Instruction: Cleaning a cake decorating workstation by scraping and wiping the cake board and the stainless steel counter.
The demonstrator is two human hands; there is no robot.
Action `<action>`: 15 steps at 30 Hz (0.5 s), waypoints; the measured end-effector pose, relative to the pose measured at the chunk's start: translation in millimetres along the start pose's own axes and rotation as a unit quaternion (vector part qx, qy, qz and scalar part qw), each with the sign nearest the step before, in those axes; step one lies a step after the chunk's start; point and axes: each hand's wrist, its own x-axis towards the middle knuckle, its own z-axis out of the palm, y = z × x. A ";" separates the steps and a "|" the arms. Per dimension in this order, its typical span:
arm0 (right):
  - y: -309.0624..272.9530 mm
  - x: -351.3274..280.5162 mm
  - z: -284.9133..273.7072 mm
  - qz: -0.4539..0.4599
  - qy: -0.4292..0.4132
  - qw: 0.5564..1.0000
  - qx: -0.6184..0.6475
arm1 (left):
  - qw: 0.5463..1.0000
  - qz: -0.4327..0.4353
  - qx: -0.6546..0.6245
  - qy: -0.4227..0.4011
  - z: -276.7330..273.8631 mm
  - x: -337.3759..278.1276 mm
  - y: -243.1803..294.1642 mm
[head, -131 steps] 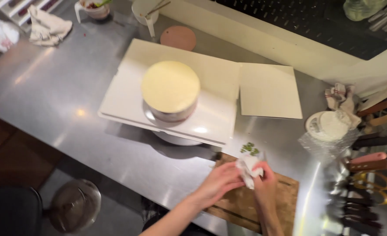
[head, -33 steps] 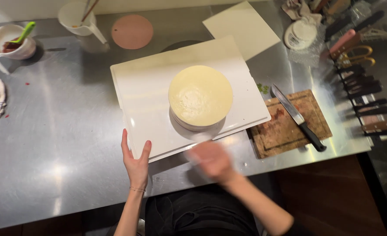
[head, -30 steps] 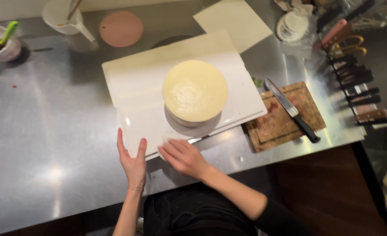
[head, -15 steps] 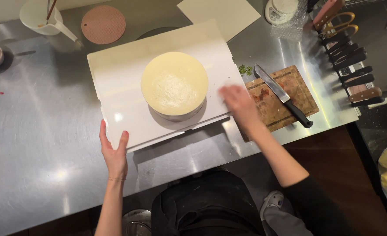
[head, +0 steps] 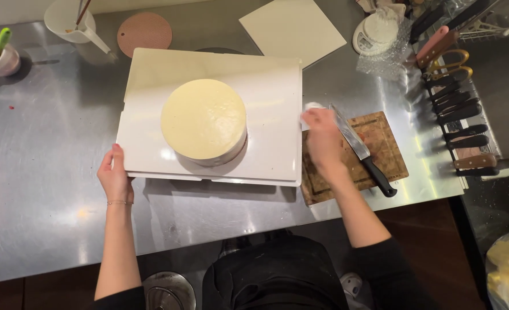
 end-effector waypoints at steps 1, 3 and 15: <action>-27.4 -7.3 -4.1 -0.002 -0.001 1.000 0.002 | 1.000 0.000 0.000 0.003 1.1 -8.4 2.1; -80.8 -17.1 -12.9 0.172 -0.045 0.964 0.196 | 0.991 -0.035 -0.123 0.036 5.6 -23.2 7.1; -5.1 -104.8 -39.5 -0.041 0.107 0.986 -0.124 | 0.853 -0.333 -0.368 -0.160 174.0 -318.0 63.8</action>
